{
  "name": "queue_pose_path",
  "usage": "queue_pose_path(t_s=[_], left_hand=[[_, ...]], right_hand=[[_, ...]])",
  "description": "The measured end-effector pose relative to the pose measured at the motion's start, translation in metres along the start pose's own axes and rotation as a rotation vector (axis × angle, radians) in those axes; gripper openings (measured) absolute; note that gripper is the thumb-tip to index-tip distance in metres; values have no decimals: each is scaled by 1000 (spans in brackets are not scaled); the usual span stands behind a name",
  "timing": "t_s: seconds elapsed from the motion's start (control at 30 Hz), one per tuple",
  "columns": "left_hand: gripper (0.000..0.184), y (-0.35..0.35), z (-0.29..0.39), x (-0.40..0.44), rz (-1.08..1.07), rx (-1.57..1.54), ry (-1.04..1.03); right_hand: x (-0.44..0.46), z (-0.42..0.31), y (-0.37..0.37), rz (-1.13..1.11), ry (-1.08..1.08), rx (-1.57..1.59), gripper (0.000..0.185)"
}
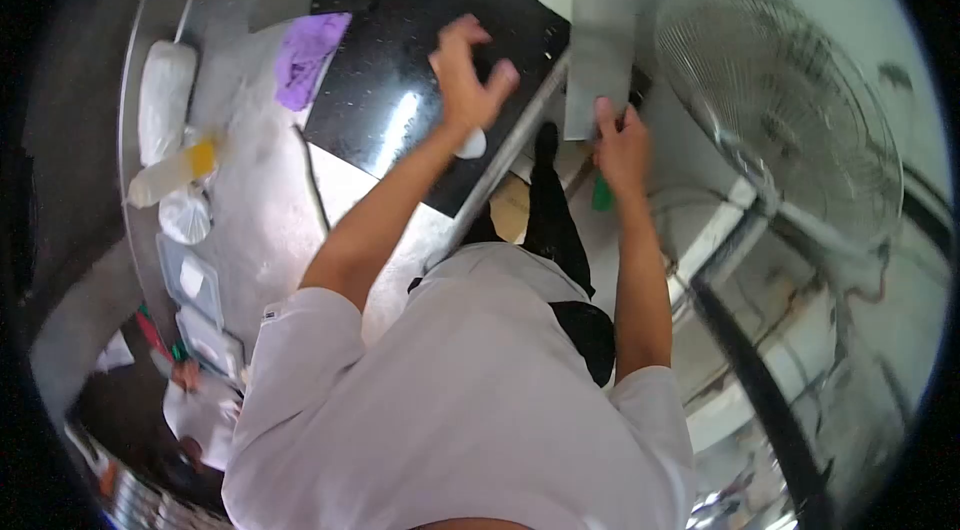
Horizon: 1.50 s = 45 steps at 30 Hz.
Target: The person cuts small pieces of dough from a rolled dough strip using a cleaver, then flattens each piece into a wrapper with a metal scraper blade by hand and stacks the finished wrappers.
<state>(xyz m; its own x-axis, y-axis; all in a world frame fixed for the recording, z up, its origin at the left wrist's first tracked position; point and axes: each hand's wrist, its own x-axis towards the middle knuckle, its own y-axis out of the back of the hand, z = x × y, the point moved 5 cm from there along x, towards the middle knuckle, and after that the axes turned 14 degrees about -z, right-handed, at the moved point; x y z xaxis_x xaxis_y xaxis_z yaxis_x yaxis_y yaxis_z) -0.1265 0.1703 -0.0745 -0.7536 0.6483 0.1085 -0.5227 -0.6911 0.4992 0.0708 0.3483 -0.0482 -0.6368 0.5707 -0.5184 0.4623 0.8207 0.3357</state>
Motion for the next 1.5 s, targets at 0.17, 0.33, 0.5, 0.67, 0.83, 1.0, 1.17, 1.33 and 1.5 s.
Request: queue_pose_path(t_s=[0.17,0.33,0.5,0.67,0.83,1.0,1.17,1.33,1.5], left_hand=[[65,4,46,-28,86,524,-27],[67,4,-7,-37,102,230,52],[87,7,10,-62,-57,508,11],[111,-10,2,-79,-414,785,239],[114,-10,-3,-50,-475,849,285],[115,-6,-7,-27,-393,885,181],[121,-15,-1,-53,-632,911,235],[121,-13,-3,-9,-534,888,56],[122,-12,-13,5,-514,895,-120]], right_hand=[[-82,80,-3,-12,-185,4,49],[-107,99,-15,-165,-31,-236,54],[-46,53,-82,-606,154,-376,52],[-41,29,-97,-684,230,-645,68],[-12,10,-89,-585,253,-684,76],[-4,2,-97,-585,338,-687,78],[-29,42,-115,-631,306,-591,84],[2,13,-107,-578,270,-578,85],[0,10,-115,-502,328,-542,82]])
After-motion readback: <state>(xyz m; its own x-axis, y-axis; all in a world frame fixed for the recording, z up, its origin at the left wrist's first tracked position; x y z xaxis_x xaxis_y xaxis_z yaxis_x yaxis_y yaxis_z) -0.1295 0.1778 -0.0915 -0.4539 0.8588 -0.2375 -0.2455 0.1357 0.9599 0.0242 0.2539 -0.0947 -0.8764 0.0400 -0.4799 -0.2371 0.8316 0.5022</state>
